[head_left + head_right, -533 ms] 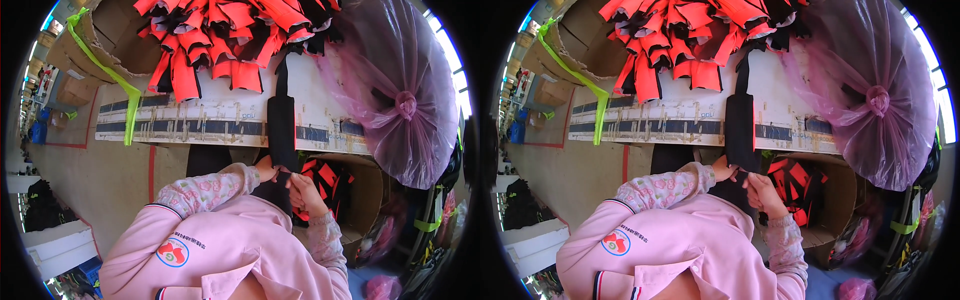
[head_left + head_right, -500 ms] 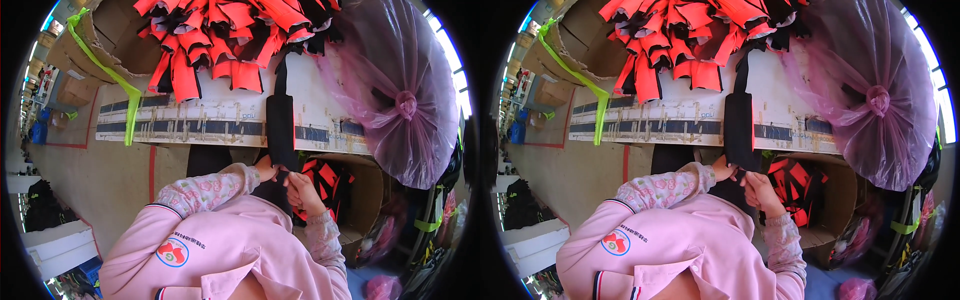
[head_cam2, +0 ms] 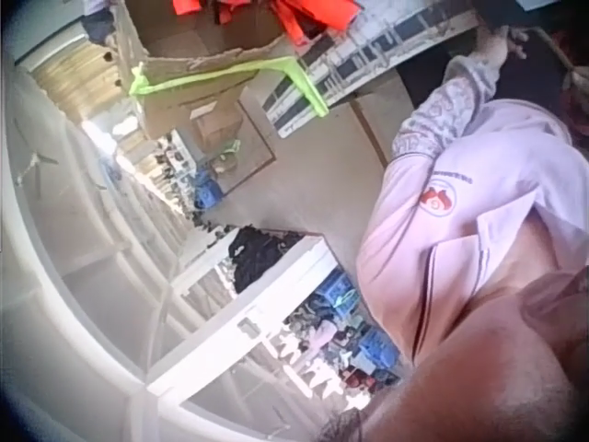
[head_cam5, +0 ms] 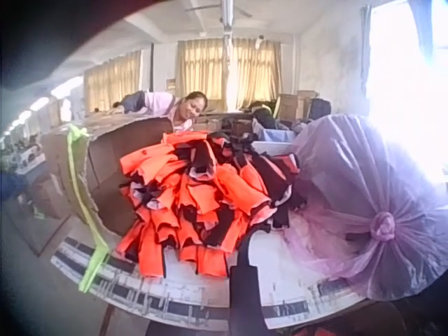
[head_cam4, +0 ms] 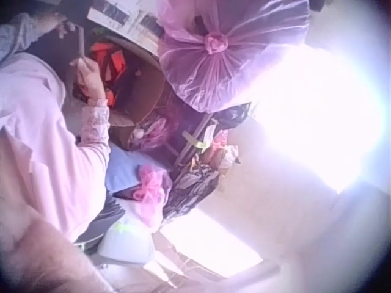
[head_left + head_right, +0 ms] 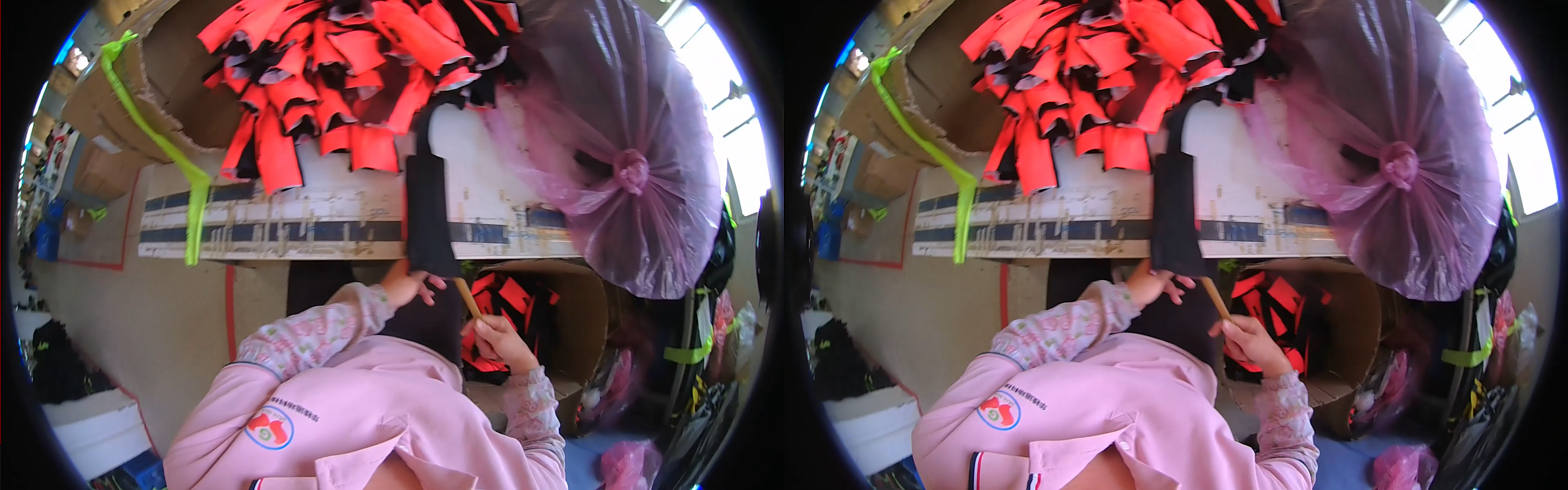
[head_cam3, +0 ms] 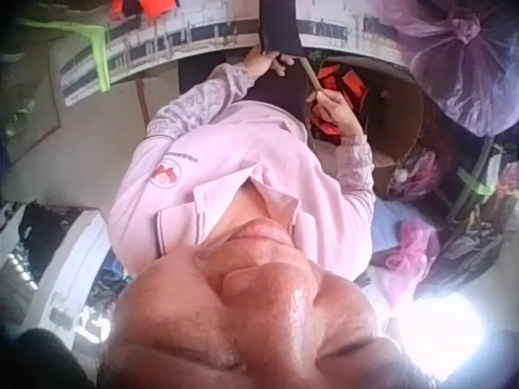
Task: The recorder is assembling small fabric items, possibly components of life jackets or outdoor gear, by inserting a stick through fabric sleeves.
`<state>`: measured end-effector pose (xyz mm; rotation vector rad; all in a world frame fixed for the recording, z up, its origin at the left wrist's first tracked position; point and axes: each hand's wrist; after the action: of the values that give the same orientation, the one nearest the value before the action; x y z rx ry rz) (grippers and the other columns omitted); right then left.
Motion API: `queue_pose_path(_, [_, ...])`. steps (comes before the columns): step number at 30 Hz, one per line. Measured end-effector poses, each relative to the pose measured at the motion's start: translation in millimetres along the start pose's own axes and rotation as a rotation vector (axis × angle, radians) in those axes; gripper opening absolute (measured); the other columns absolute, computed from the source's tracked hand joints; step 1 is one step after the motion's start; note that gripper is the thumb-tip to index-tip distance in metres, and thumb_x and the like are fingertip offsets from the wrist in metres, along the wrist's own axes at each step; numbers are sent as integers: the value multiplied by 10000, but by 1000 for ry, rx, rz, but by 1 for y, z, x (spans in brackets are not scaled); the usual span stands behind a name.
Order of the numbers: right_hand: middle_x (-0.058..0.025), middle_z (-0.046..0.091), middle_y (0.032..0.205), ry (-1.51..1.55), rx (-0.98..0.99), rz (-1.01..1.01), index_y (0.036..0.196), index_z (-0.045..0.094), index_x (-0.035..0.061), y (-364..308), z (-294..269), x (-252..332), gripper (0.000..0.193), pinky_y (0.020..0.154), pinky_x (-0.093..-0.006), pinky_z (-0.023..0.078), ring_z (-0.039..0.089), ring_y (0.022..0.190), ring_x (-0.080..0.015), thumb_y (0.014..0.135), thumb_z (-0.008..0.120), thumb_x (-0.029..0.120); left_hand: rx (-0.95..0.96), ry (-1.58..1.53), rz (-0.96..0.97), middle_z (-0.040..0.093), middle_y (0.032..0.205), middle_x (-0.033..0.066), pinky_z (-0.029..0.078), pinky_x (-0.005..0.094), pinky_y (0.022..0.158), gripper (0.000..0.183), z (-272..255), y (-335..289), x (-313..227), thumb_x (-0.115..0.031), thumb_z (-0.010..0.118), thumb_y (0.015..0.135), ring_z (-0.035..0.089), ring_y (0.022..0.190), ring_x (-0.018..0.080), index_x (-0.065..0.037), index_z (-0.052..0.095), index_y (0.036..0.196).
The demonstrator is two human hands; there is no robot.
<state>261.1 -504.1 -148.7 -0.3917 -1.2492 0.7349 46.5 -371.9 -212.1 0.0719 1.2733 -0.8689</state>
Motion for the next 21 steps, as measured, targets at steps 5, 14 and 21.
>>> queue_pose_path(5, [56,395,496,-33,-97,-121,930,620,-24,-70,-55,-3,290,376,-196,211,309,399,-27,852,589,253,-108,-235,39,640,934,160,543,322,609,261,-28,21,-40,-163,409,935,639,643,219,-5,571,1064])
queue_pose_path(14, [-32,529,596,-561,-745,-469,911,614,-37,54,-97,99,291,510,-290,387,499,560,-115,879,559,247,-13,-124,-107,608,883,116,547,348,697,261,2,26,-19,-255,484,927,649,779,241,-16,566,992])
queue_pose_path(21, [-108,616,841,-146,-1019,-962,1022,593,-28,137,-240,194,258,706,-301,480,585,751,-211,825,603,138,43,-121,-104,577,826,78,552,368,707,259,2,27,-18,-272,485,931,642,843,253,-25,564,939])
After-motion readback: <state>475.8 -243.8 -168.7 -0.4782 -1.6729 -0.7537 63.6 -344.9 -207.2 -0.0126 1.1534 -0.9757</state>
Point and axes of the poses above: each hand's wrist, its own y-axis towards the middle knuckle, its own z-axis out of the palm, x = y × z
